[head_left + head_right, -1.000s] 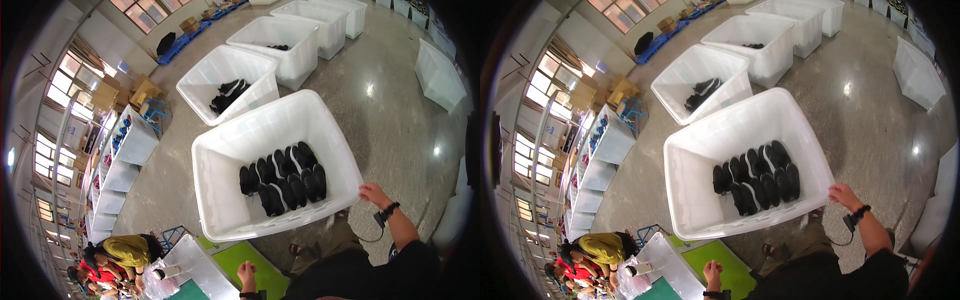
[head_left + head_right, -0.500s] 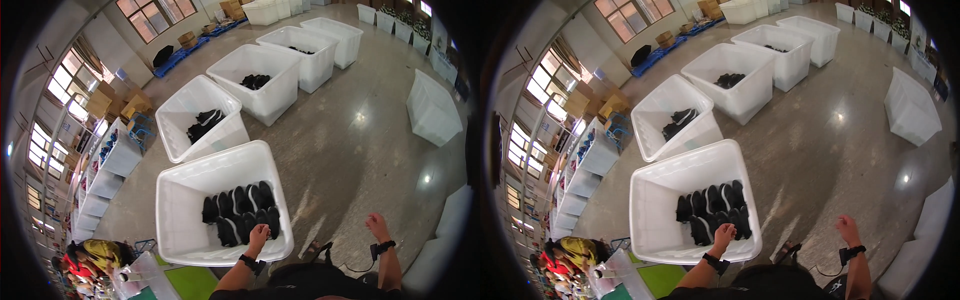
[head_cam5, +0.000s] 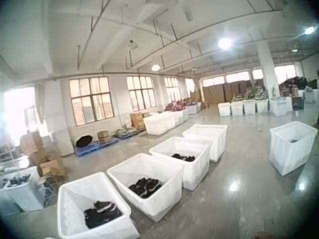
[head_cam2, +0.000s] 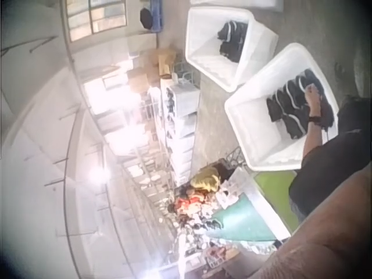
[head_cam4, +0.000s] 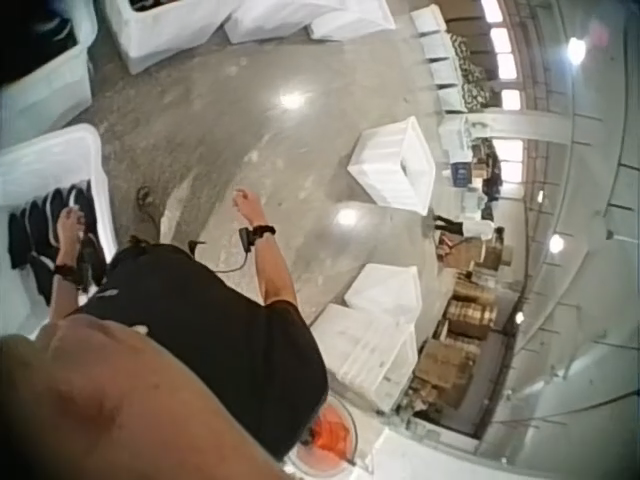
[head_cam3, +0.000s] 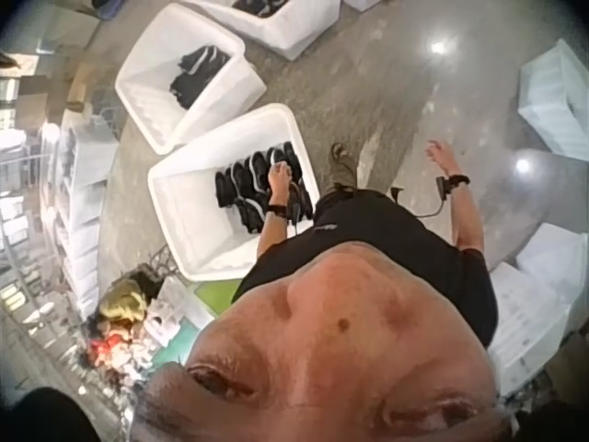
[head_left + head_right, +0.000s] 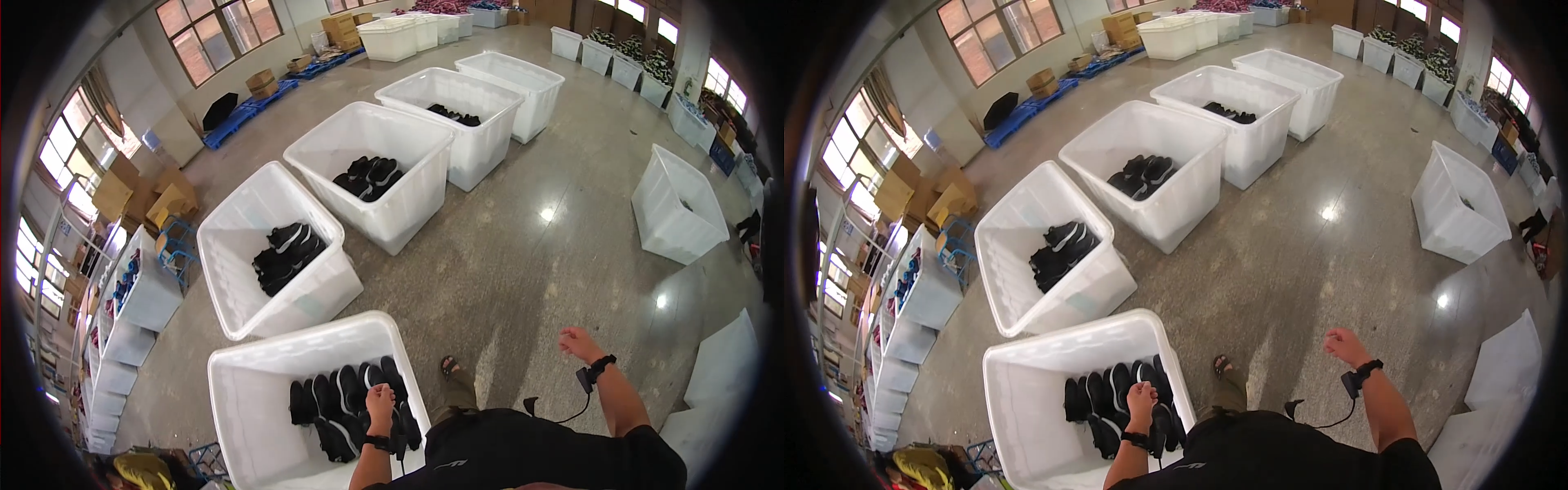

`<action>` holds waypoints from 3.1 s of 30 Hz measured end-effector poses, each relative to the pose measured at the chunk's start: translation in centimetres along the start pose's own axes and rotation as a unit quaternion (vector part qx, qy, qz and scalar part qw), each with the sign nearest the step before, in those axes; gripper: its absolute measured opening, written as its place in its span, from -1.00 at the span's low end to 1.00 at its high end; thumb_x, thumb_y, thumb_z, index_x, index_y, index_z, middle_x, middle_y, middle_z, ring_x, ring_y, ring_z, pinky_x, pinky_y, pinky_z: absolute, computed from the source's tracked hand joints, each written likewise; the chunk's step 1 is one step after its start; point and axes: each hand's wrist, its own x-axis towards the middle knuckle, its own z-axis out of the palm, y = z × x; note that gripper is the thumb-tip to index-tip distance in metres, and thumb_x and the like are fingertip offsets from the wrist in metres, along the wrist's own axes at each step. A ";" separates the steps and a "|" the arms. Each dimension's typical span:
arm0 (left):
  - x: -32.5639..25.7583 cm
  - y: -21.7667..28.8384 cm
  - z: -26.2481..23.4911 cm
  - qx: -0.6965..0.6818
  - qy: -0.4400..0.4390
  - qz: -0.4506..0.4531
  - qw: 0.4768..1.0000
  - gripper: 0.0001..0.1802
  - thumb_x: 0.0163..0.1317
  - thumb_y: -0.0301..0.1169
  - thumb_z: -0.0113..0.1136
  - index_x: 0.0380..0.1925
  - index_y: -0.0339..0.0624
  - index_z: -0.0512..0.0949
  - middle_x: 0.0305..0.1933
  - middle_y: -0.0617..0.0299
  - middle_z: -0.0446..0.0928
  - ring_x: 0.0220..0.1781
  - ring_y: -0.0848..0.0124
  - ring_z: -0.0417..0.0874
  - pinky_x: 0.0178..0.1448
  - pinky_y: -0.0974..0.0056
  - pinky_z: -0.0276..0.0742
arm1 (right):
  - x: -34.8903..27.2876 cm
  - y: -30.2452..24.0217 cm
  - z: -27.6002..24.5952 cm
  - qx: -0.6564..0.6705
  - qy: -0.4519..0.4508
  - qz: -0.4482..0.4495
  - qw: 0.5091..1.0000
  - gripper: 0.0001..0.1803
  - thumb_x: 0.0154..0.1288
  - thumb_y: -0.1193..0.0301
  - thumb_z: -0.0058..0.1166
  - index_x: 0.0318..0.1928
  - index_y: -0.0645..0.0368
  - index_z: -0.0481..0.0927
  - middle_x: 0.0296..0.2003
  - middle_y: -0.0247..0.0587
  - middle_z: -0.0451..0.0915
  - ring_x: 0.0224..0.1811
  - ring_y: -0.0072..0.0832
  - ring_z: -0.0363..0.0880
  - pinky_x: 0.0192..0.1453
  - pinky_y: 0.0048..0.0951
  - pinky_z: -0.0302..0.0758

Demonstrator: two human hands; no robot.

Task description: Transferring finished shoes from a conveyor belt into storage bins.

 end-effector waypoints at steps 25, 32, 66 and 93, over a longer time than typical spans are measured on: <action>42.4 22.3 2.0 -0.181 0.332 -0.187 0.907 -0.76 0.33 -0.35 0.12 -0.10 -0.25 0.45 -0.58 0.40 0.33 -0.66 0.52 0.33 -0.65 0.38 0.18 | 60.3 -32.9 13.2 -0.019 -0.090 0.133 0.987 -0.75 0.37 0.27 -0.01 -0.15 0.19 0.55 -0.35 -0.21 0.59 -0.35 -0.44 0.58 -0.29 -0.38 0.56; 50.3 22.8 -2.3 -0.199 0.324 -0.324 0.866 -0.49 0.41 -0.19 -0.10 0.35 0.09 0.29 0.34 0.20 0.32 0.35 0.28 0.36 0.30 0.08 0.33 | 70.4 -46.3 22.1 -0.035 -0.132 0.108 0.985 -0.73 0.36 0.23 0.06 -0.17 0.19 0.53 -0.37 -0.21 0.57 -0.38 -0.45 0.56 -0.31 -0.39 0.54; 59.0 18.7 -12.5 -0.152 0.570 -0.154 0.793 -0.48 0.22 -0.26 0.23 0.02 -0.48 0.41 -0.11 0.01 0.53 -0.12 0.16 0.61 -0.04 0.07 0.60 | 92.9 -39.2 45.4 0.114 0.214 0.240 0.940 -0.38 0.27 0.20 0.17 0.13 0.50 0.41 0.06 0.15 0.55 -0.01 -0.09 0.59 0.04 -0.17 0.53; 61.2 9.8 -19.1 -0.048 0.372 -0.182 0.909 -0.46 0.21 -0.16 0.23 -0.04 -0.44 0.43 -0.06 0.05 0.55 -0.06 0.22 0.60 -0.04 0.17 0.56 | 64.0 -26.3 46.8 0.157 0.379 0.195 0.891 -0.32 0.25 0.28 0.17 0.20 0.46 0.20 0.13 0.38 0.42 0.19 0.17 0.44 0.25 -0.08 0.42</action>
